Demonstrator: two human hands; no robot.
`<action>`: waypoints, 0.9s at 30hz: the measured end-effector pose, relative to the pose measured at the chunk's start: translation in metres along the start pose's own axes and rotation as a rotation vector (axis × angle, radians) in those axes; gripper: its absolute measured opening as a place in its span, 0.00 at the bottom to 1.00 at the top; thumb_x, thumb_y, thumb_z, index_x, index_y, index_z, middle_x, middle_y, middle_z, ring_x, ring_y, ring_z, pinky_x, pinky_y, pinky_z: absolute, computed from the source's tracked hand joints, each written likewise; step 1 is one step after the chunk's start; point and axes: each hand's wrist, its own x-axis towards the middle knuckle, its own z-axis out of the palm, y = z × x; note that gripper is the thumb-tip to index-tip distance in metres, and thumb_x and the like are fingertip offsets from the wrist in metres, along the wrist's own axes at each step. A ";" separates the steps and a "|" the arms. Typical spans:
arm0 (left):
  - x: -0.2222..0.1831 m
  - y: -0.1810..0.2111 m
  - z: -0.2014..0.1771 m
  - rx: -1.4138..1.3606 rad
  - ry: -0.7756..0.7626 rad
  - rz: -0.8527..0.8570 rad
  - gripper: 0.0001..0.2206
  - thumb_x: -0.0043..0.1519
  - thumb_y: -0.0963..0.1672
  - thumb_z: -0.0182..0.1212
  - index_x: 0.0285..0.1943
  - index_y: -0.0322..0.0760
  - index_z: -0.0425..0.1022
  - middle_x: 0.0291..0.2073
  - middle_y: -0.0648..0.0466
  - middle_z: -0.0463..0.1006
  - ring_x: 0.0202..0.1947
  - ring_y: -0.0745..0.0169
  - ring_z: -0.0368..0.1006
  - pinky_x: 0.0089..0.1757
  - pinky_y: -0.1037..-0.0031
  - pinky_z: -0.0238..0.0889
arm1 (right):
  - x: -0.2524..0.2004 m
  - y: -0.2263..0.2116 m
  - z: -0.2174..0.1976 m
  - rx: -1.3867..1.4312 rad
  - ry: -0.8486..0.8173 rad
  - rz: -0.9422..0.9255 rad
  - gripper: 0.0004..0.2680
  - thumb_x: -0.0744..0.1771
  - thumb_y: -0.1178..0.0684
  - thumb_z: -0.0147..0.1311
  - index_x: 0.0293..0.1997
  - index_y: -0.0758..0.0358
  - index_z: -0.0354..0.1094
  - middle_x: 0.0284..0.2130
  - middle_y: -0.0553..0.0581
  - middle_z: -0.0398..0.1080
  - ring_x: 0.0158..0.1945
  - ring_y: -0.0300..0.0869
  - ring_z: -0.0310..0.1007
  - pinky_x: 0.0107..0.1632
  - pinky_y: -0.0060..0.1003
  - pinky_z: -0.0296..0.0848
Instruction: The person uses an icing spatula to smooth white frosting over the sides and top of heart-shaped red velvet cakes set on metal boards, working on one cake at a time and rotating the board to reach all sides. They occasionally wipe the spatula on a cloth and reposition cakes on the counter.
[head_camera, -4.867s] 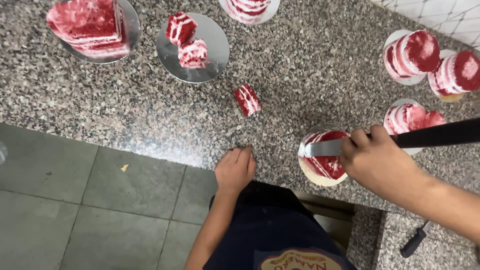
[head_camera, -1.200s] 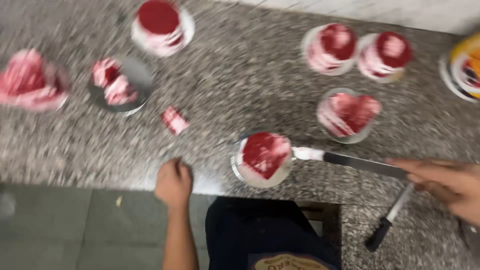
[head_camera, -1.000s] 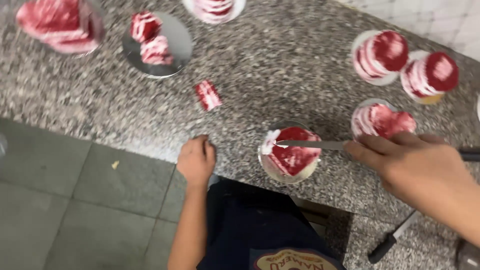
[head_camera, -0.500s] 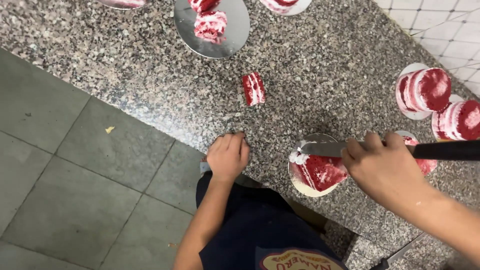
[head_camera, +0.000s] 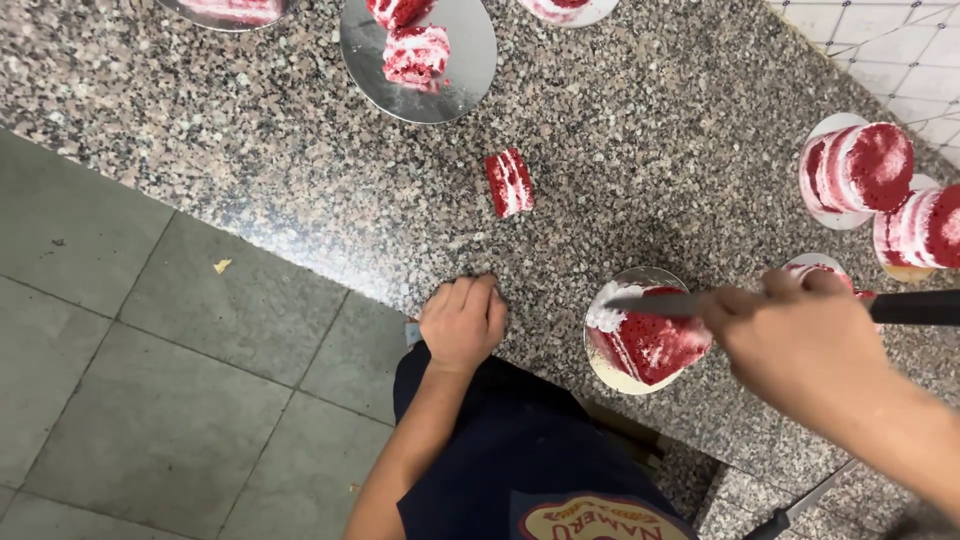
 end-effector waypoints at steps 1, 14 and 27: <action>0.000 0.000 0.000 0.001 0.000 0.001 0.06 0.57 0.43 0.64 0.42 0.46 0.78 0.31 0.59 0.74 0.30 0.58 0.72 0.34 0.67 0.65 | 0.004 0.002 -0.024 0.001 0.001 0.000 0.16 0.65 0.60 0.53 0.58 0.43 0.73 0.43 0.44 0.78 0.39 0.39 0.76 0.38 0.35 0.76; 0.002 0.000 -0.002 -0.027 -0.002 0.029 0.06 0.58 0.43 0.63 0.42 0.44 0.78 0.31 0.58 0.74 0.30 0.58 0.72 0.34 0.68 0.66 | 0.000 -0.018 -0.040 0.039 0.056 -0.038 0.11 0.61 0.55 0.56 0.46 0.55 0.76 0.38 0.52 0.75 0.42 0.47 0.75 0.41 0.43 0.75; 0.001 0.000 -0.002 -0.010 -0.012 0.030 0.05 0.58 0.43 0.64 0.42 0.45 0.78 0.30 0.58 0.74 0.30 0.57 0.71 0.34 0.67 0.65 | -0.021 -0.032 -0.034 0.050 0.155 0.031 0.09 0.62 0.53 0.55 0.43 0.54 0.77 0.34 0.49 0.72 0.39 0.46 0.73 0.36 0.40 0.70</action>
